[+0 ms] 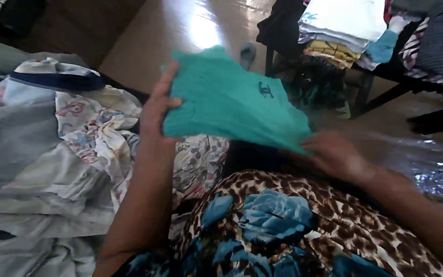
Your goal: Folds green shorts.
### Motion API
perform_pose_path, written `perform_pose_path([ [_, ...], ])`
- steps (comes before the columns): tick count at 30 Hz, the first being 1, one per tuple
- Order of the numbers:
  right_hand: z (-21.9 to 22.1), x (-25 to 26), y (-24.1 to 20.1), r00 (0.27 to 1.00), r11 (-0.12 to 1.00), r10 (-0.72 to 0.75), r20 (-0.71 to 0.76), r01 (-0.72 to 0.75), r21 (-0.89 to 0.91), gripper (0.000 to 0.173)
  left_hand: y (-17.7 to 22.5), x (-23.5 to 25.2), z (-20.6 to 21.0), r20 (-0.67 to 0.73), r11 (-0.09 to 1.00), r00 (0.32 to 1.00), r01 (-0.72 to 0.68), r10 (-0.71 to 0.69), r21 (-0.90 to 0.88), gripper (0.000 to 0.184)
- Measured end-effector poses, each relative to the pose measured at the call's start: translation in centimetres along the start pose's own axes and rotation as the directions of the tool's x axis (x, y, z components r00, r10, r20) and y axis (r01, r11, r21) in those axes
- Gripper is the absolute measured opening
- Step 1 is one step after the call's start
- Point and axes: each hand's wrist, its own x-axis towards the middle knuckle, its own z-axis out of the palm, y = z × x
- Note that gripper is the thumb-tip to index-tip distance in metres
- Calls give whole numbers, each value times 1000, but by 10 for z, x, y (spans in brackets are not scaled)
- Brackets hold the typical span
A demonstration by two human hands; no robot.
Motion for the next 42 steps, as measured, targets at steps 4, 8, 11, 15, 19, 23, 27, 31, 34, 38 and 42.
perform_pose_path([
  [4,52,10,-6,941,960,-90,327,-5,279,19,-49,-90,-44,-262,917,898,388,-353,93,69],
  [8,72,20,-5,885,905,-87,457,-121,407,22,-90,-132,-60,-371,846,784,533,-497,-8,71],
  [11,61,43,-9,772,893,-31,635,-264,364,28,-90,-127,-63,-331,866,817,499,-471,-1,76],
  [15,55,78,1,778,891,46,627,-315,326,28,-83,-113,-67,-314,875,836,483,-449,35,79],
  [19,62,125,20,779,870,221,587,-429,242,34,-87,-115,-72,-312,878,840,477,-443,39,78],
  [23,81,132,30,896,936,315,314,-347,50,37,-91,-118,-80,-291,881,845,473,-448,20,80],
  [27,110,83,18,977,980,-182,111,190,-58,44,-92,-120,-85,-295,867,836,496,-462,46,79],
  [31,136,58,17,893,986,-137,429,166,-30,54,-93,-118,-84,-318,852,818,521,-480,56,78],
  [34,124,70,1,862,996,-53,505,85,-40,55,-68,-108,-75,-363,802,786,579,-501,146,73],
  [38,121,79,-1,803,1000,1,597,-13,16,52,-16,-74,-46,-347,647,799,601,-491,469,62],
  [42,119,80,2,848,955,74,524,-212,209,47,13,-18,18,-199,524,864,448,-463,724,60],
])
